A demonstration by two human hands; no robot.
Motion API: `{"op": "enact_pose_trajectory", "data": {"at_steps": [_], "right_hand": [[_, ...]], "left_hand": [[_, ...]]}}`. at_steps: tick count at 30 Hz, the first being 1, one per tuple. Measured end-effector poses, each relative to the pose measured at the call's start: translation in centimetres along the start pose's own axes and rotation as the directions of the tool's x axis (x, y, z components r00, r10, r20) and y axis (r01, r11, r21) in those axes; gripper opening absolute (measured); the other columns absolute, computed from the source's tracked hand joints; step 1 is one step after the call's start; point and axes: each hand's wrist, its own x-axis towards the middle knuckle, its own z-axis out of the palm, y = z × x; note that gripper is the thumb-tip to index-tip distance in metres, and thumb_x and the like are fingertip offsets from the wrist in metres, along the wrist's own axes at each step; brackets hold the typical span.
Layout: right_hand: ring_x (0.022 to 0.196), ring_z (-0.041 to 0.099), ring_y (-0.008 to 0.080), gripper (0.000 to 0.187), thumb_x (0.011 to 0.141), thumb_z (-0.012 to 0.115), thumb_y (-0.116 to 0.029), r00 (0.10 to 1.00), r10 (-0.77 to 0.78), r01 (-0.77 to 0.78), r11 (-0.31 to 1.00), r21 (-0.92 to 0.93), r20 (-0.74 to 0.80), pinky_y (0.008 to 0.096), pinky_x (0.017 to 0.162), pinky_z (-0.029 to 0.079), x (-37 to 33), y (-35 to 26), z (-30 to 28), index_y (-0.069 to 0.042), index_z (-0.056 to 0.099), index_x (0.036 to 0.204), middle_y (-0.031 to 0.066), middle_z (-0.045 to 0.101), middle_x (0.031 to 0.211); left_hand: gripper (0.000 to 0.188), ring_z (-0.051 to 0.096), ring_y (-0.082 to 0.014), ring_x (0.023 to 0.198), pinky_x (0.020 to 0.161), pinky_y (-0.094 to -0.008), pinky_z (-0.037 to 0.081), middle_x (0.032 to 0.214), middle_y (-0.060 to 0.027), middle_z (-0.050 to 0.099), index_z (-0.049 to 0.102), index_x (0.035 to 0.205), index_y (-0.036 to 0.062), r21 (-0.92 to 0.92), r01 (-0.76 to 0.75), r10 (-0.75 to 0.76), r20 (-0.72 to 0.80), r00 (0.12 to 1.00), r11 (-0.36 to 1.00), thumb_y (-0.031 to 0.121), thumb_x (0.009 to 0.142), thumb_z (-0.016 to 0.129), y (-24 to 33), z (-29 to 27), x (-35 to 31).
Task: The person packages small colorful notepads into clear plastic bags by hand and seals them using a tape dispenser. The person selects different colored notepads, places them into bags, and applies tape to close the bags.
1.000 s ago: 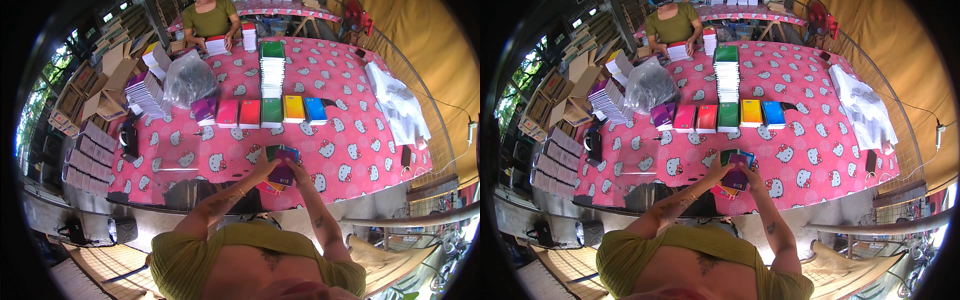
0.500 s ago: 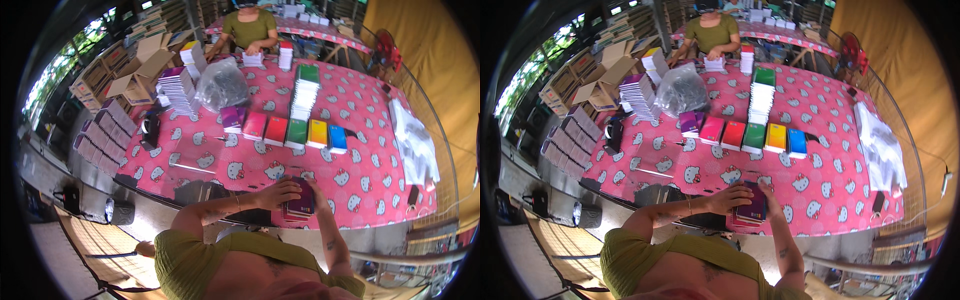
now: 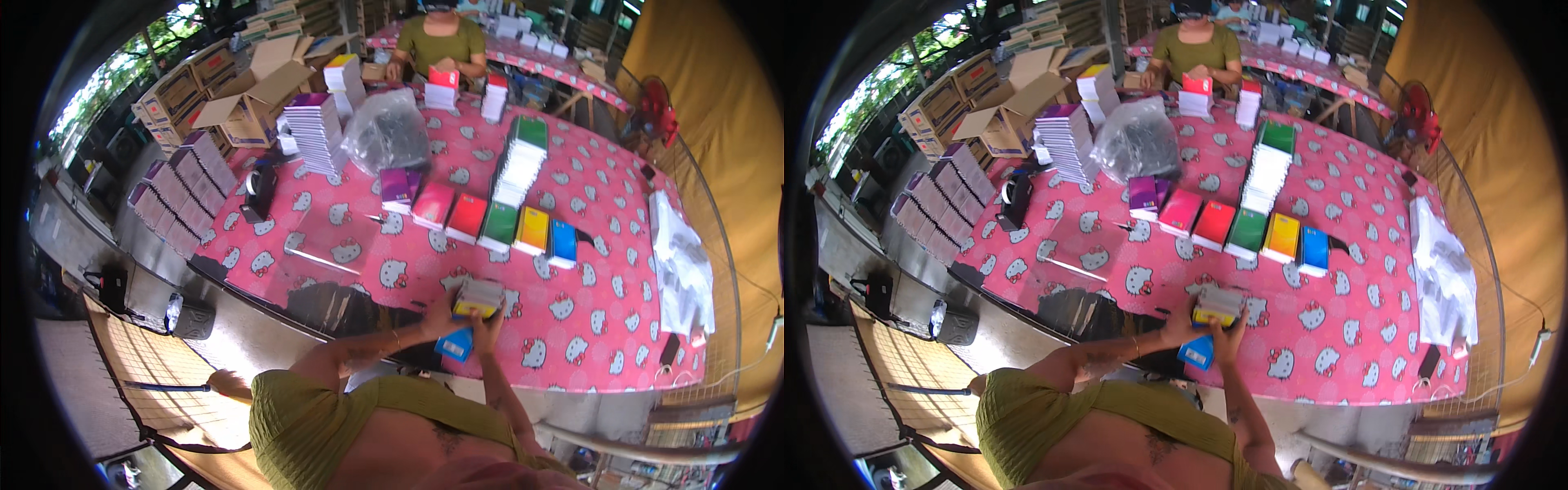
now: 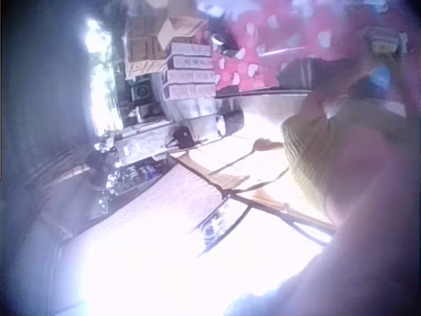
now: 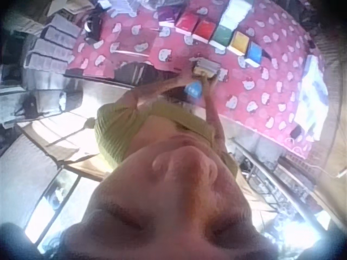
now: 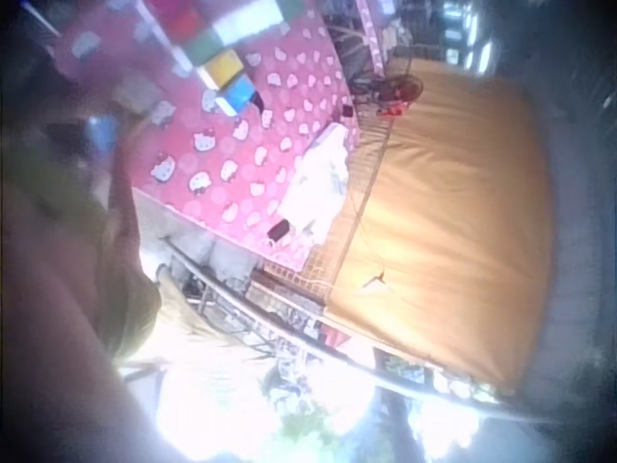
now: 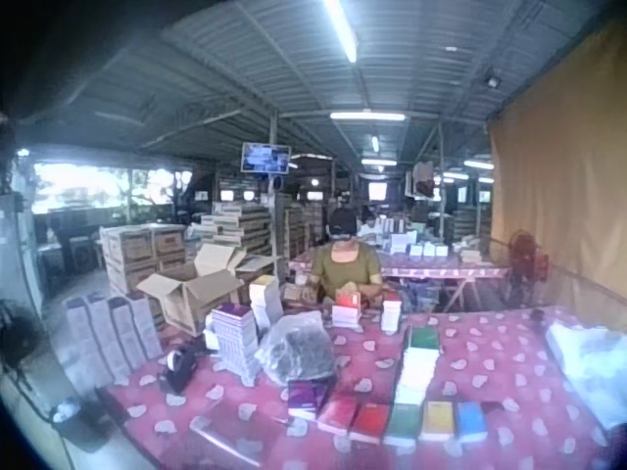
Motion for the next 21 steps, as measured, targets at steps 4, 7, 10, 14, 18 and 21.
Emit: {"op": "enact_pose_trajectory", "data": {"at_steps": [4,7,10,14,18,21], "right_hand": [[0.118,0.051,0.0224,0.088,0.080,0.079,-0.022,0.969,-0.199,0.216,0.971,-0.104,0.149,0.0373,0.101,0.044,2.5,-3.9,1.7,-0.001,0.027,0.147,0.0117,0.050,0.128],[0.123,0.048,0.0227,0.088,0.080,0.079,-0.022,0.961,-0.175,0.209,0.967,-0.146,0.215,0.0375,0.103,0.042,2.8,-2.8,0.0,-0.002,0.027,0.148,0.0124,0.049,0.130],[0.125,0.046,0.0222,0.094,0.079,0.081,-0.024,0.972,-0.068,0.091,0.991,-0.096,0.223,0.0376,0.105,0.040,1.1,-0.5,-0.3,-0.003,0.023,0.150,0.0124,0.047,0.133],[0.125,0.047,0.0226,0.105,0.074,0.086,-0.023,0.994,-0.009,0.016,0.998,-0.058,0.112,0.0371,0.105,0.041,1.9,-0.3,1.1,-0.004,0.018,0.152,0.0122,0.045,0.136],[0.121,0.051,0.0218,0.102,0.066,0.090,-0.010,0.975,-0.121,0.133,0.990,-0.052,0.188,0.0366,0.102,0.045,2.4,-1.6,0.8,-0.003,0.027,0.146,0.0109,0.049,0.131],[0.119,0.054,0.0210,0.096,0.063,0.092,-0.010,0.977,-0.117,0.135,0.986,-0.093,0.180,0.0366,0.101,0.046,2.4,-1.5,0.6,-0.003,0.033,0.140,0.0101,0.053,0.127]], "left_hand": [[0.090,0.055,-0.0225,0.118,0.102,-0.0378,0.045,0.126,-0.0165,0.054,0.033,0.139,-0.0028,-0.060,0.009,-0.009,0.008,1.000,0.998,0.025,0.073,0.088,2.9,-2.5,3.0],[0.087,0.053,-0.0222,0.120,0.102,-0.0378,0.044,0.127,-0.0150,0.053,0.034,0.138,0.0003,-0.170,0.027,-0.009,0.107,0.994,0.985,0.021,0.072,0.088,0.5,-3.1,3.1],[0.086,0.051,-0.0230,0.122,0.103,-0.0381,0.043,0.128,-0.0139,0.051,0.033,0.138,0.0019,-0.241,-0.010,0.026,0.066,0.997,0.970,0.016,0.073,0.086,-1.4,-1.8,0.8],[0.085,0.049,-0.0238,0.126,0.105,-0.0385,0.042,0.130,-0.0126,0.049,0.029,0.140,0.0035,-0.032,-0.014,0.016,0.053,0.998,0.999,0.010,0.074,0.082,-2.0,-1.5,2.2],[0.094,0.045,-0.0240,0.129,0.107,-0.0385,0.040,0.132,-0.0135,0.046,0.023,0.143,0.0027,-0.261,0.088,-0.058,0.121,0.991,0.961,0.013,0.072,0.084,-1.6,-1.8,2.2],[0.100,0.044,-0.0240,0.130,0.107,-0.0378,0.039,0.132,-0.0141,0.046,0.019,0.144,0.0025,-0.165,0.093,-0.077,0.100,0.992,0.982,0.016,0.071,0.086,-2.1,-1.0,2.3]]}}
